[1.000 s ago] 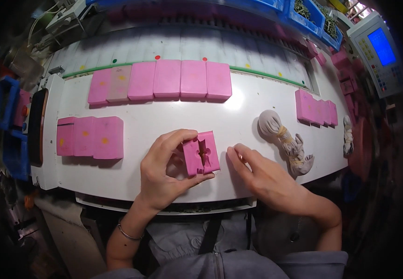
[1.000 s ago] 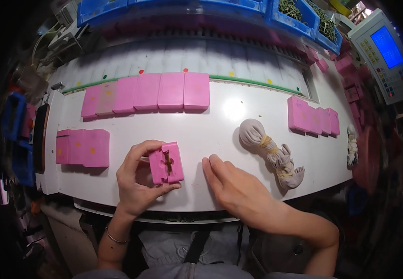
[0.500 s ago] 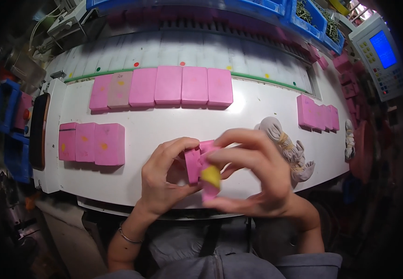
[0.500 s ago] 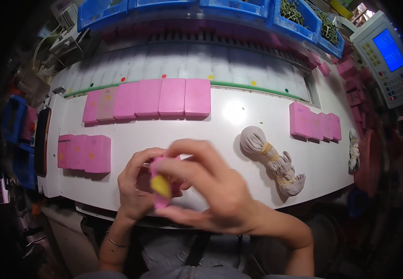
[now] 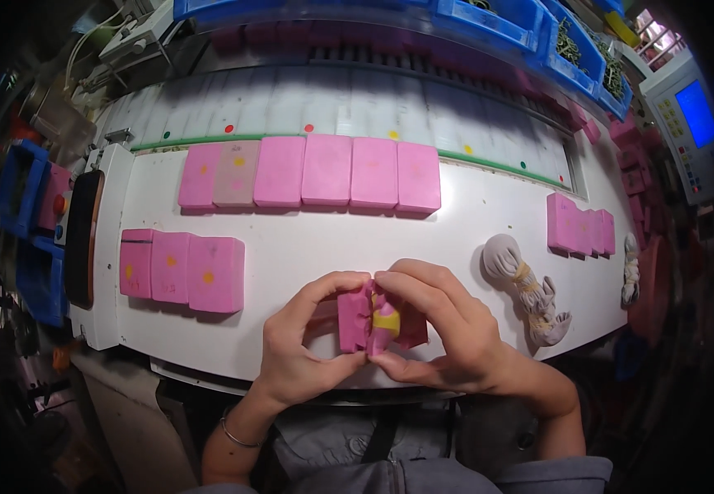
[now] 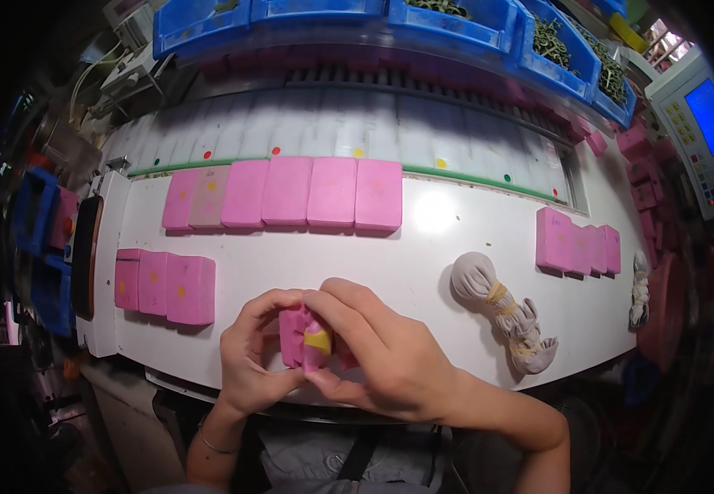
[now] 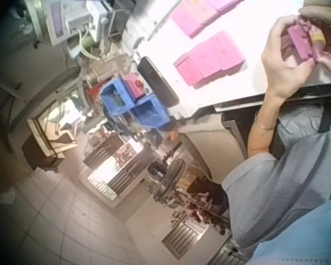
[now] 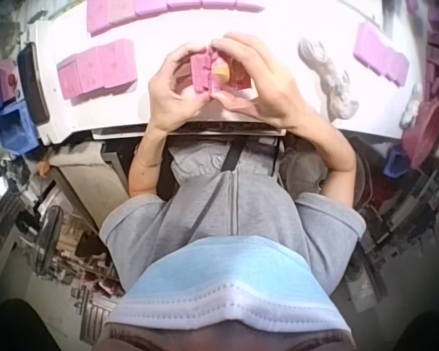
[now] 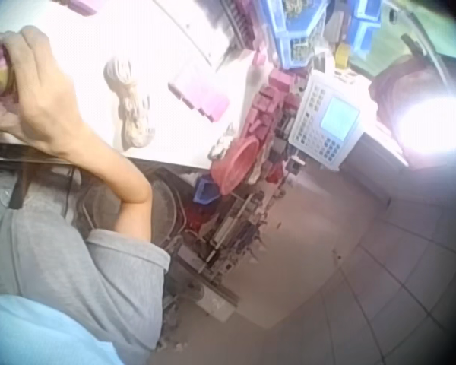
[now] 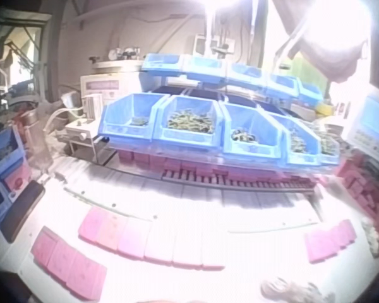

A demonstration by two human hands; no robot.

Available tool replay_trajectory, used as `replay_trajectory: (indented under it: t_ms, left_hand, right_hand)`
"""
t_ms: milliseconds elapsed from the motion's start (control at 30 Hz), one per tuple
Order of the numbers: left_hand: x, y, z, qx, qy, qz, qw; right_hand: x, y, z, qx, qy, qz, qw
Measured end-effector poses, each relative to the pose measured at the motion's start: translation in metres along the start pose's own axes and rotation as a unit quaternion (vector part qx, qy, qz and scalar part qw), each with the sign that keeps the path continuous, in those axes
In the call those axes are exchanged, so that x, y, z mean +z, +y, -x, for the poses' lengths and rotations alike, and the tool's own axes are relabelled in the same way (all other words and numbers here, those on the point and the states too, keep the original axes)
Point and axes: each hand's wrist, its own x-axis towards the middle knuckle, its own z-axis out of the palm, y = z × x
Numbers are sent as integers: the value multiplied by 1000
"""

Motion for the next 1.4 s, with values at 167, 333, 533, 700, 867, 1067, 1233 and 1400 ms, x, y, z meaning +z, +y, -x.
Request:
replay_trajectory:
  t_ms: [167,333,533,700,867,1067,1233,1400]
  left_hand:
    - [-4,4,1,-84,-9,162,983]
    - [-5,2,0,-87,-16,183,979]
    - [-5,2,0,-65,-23,140,988]
    - [-2,-3,-1,-39,-27,81,996]
    - [7,-4,1,-29,9,34,999]
    - [8,0,5,-20,-46,-75,996]
    - [6,6,3,-19,-106,-113,988]
    - [25,-6,9,68,2,-223,973]
  right_hand:
    - [3,3,7,36,6,79,996]
    - [8,-3,4,78,2,105,991]
    - [12,-7,2,32,11,154,987]
    - [19,-4,4,2,42,212,976]
    - [25,-4,2,-16,77,259,963]
    - [35,-18,11,40,76,268,960]
    - [42,-25,14,62,93,261,959]
    - [39,-33,11,97,62,267,957]
